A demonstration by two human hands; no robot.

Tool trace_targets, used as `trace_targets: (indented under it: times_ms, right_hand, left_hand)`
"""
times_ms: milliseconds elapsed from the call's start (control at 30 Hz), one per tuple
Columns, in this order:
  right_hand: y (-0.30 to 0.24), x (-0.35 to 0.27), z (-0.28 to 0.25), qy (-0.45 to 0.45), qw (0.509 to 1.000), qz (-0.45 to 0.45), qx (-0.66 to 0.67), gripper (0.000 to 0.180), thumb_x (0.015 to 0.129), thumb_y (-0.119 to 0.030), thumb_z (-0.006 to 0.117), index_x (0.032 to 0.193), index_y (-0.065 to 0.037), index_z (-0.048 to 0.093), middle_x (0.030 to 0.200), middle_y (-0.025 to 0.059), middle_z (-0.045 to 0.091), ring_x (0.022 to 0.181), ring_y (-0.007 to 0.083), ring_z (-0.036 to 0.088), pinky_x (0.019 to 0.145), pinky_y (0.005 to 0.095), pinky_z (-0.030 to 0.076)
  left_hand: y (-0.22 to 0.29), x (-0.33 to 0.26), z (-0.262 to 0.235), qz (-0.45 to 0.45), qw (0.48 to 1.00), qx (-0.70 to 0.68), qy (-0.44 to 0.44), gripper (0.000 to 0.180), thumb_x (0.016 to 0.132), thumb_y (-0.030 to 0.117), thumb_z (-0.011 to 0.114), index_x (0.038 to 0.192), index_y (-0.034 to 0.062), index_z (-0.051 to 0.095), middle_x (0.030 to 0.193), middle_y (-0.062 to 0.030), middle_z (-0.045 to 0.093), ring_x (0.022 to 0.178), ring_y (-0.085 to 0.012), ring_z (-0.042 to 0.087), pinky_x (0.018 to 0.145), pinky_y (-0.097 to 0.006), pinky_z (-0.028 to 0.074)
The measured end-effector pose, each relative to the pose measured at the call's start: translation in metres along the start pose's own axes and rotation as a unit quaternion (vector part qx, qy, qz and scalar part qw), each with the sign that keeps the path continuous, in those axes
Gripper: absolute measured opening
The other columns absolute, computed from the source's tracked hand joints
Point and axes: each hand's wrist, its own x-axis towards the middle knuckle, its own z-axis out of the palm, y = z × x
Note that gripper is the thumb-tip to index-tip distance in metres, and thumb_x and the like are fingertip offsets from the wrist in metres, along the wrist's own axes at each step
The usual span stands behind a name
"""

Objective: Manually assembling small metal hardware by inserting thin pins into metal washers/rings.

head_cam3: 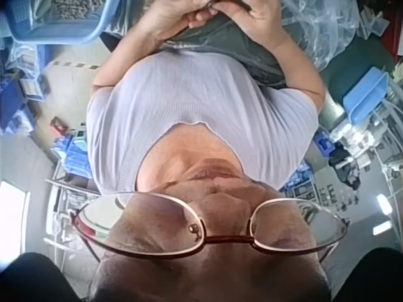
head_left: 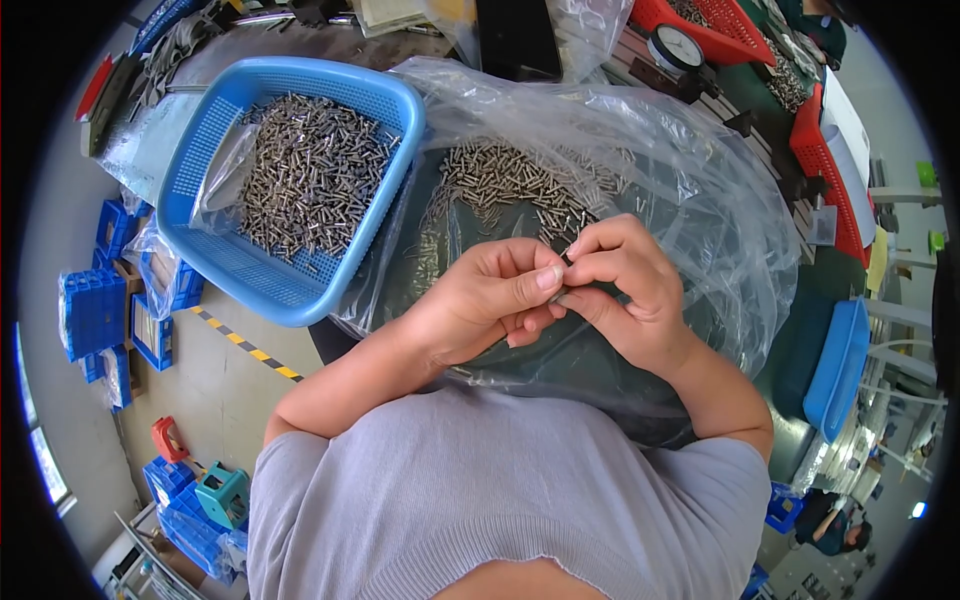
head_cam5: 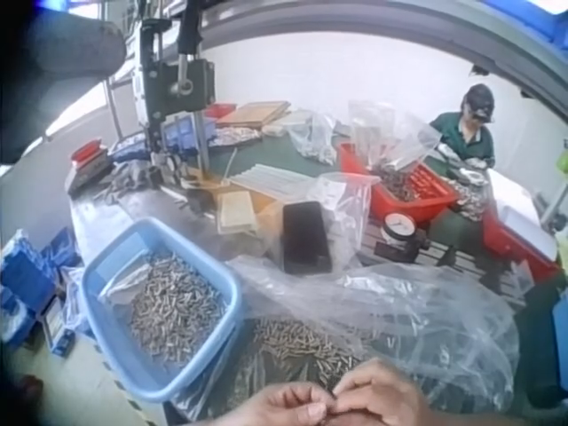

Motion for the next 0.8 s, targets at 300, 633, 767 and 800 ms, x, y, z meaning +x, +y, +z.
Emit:
trace_targets:
  times_ms: [300, 633, 767, 800]
  right_hand:
    - [0.0, 0.002, -0.005, 0.012, 0.999, -0.022, -0.026, 0.02, 0.071, -0.003, 0.074, 0.088, -0.008, 0.064, 0.089, 0.0065, 0.058, 0.078, 0.0217, 0.055, 0.066, 0.031, 0.045]
    - [0.018, 0.004, -0.004, -0.039, 0.977, 0.011, -0.207, 0.022, 0.062, -0.001, 0.072, 0.082, -0.007, 0.065, 0.086, 0.0038, 0.056, 0.079, 0.0238, 0.054, 0.068, 0.0348, 0.046]
    - [0.02, 0.004, 0.0, -0.046, 0.976, 0.015, -0.211, 0.021, 0.061, -0.002, 0.072, 0.079, -0.007, 0.064, 0.086, 0.0039, 0.055, 0.081, 0.0237, 0.054, 0.07, 0.035, 0.046]
    - [0.02, 0.003, -0.001, -0.048, 0.978, 0.018, -0.204, 0.021, 0.061, -0.003, 0.073, 0.079, -0.007, 0.063, 0.086, 0.0045, 0.055, 0.081, 0.0246, 0.054, 0.07, 0.0353, 0.046]
  left_hand:
    - [-0.003, 0.003, -0.001, 0.061, 0.997, -0.034, 0.012, 0.022, 0.093, 0.024, 0.058, 0.101, 0.0037, 0.056, 0.091, -0.0076, 0.061, 0.074, -0.0104, 0.056, 0.06, -0.023, 0.046]
    - [0.0, 0.003, -0.001, 0.092, 0.992, -0.083, 0.03, 0.02, 0.094, 0.022, 0.056, 0.101, 0.0038, 0.054, 0.091, -0.0084, 0.059, 0.072, -0.0106, 0.051, 0.056, -0.023, 0.043]
    - [0.001, 0.003, 0.001, 0.097, 0.993, -0.058, 0.042, 0.019, 0.094, 0.021, 0.055, 0.103, 0.0048, 0.054, 0.093, -0.0102, 0.056, 0.07, -0.0102, 0.048, 0.055, -0.022, 0.04]
    - [0.002, 0.003, 0.002, 0.089, 0.993, -0.064, 0.042, 0.018, 0.093, 0.021, 0.057, 0.1, 0.0036, 0.054, 0.09, -0.0083, 0.059, 0.072, -0.0104, 0.052, 0.057, -0.022, 0.043]
